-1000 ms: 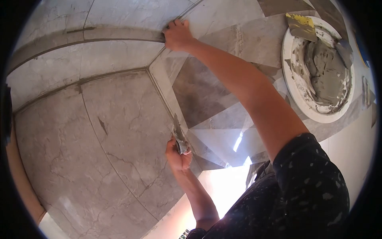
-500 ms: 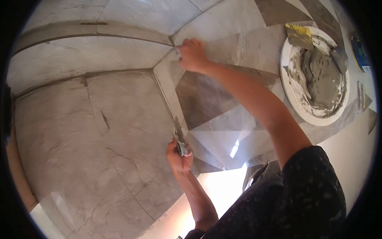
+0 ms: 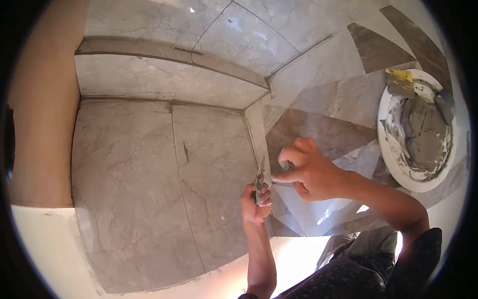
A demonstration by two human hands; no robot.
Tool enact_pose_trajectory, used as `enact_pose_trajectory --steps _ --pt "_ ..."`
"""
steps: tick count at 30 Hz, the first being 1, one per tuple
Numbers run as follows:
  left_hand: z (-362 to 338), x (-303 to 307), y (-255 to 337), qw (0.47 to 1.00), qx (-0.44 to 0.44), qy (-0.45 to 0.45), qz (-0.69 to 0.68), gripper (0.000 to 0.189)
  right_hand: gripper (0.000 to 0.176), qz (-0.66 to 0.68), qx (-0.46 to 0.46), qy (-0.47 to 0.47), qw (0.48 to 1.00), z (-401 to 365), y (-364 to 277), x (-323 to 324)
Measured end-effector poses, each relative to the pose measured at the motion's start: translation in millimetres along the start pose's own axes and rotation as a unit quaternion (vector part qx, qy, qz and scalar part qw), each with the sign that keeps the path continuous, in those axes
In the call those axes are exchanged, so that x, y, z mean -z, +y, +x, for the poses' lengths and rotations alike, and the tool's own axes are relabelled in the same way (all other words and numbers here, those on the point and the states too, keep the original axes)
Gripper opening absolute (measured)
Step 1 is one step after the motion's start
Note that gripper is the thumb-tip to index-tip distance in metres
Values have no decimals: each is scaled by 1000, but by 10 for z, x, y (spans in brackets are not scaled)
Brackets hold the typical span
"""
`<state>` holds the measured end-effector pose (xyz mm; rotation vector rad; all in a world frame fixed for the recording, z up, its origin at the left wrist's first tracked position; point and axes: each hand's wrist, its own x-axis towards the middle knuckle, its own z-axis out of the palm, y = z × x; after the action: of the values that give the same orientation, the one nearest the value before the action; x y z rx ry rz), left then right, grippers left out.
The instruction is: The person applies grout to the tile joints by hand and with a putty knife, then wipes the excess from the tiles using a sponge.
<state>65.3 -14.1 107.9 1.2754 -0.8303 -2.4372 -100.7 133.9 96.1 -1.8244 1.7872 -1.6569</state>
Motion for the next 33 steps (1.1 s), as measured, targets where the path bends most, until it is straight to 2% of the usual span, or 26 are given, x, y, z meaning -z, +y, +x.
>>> enact_pose_trajectory --steps 1,2,3,4,7,13,17,20,22,23,24,26,28,29,30,31,33 --pt "-10 -34 16 1000 -13 12 19 19 56 -3 2 1 1000 7 -29 10" --pt "-18 -89 8 1000 -15 7 18 19 53 2 -35 -3 999 33 -65 9" --pt "-46 -179 -9 997 -32 8 70 21 51 7 -70 -10 997 35 -90 11" --pt "-81 -231 -37 992 -51 10 119 23 51 2 -66 -12 998 -8 -87 2" --pt "-90 -216 -130 990 -74 -38 117 27 50 23 -54 -32 998 -127 -56 13" --pt "-160 -290 -443 989 -90 -72 91 24 49 16 -58 -53 997 -265 -207 246" --pt "-180 -368 -588 990 -98 -100 28 21 45 -41 -59 -112 991 -232 -348 470" --pt "-252 -522 -608 989 -121 -90 10 19 39 -22 -69 -140 987 -128 -300 578" --pt "-200 -543 -648 987 -147 -54 -32 22 32 112 -126 -157 973 -49 -207 651" --pt "-105 -464 -675 983 -152 -70 -74 21 34 287 -244 -172 910 -7 -130 673" --pt "-65 -468 -671 980 -156 -82 -88 21 34 270 -240 -180 915 92 -130 762" --pt "24 -460 -638 960 -214 -97 -153 19 45 287 -231 -177 912 468 -116 928" --pt "286 -395 -618 949 -231 -90 -197 18 48 102 -55 -103 988 1023 -22 1070" --pt "474 -337 -597 939 -248 -71 -229 17 45 -51 -8 -39 998 1371 -16 1143" --pt "727 -208 -592 935 -246 -82 -240 17 47 -91 30 26 995 1741 -53 1185" --pt "1017 -30 -633 922 -274 -116 -249 23 47 -233 146 76 958 2152 23 1227" --pt "1285 151 -737 903 -301 -154 -266 28 42 -331 285 159 885 2828 50 1278"
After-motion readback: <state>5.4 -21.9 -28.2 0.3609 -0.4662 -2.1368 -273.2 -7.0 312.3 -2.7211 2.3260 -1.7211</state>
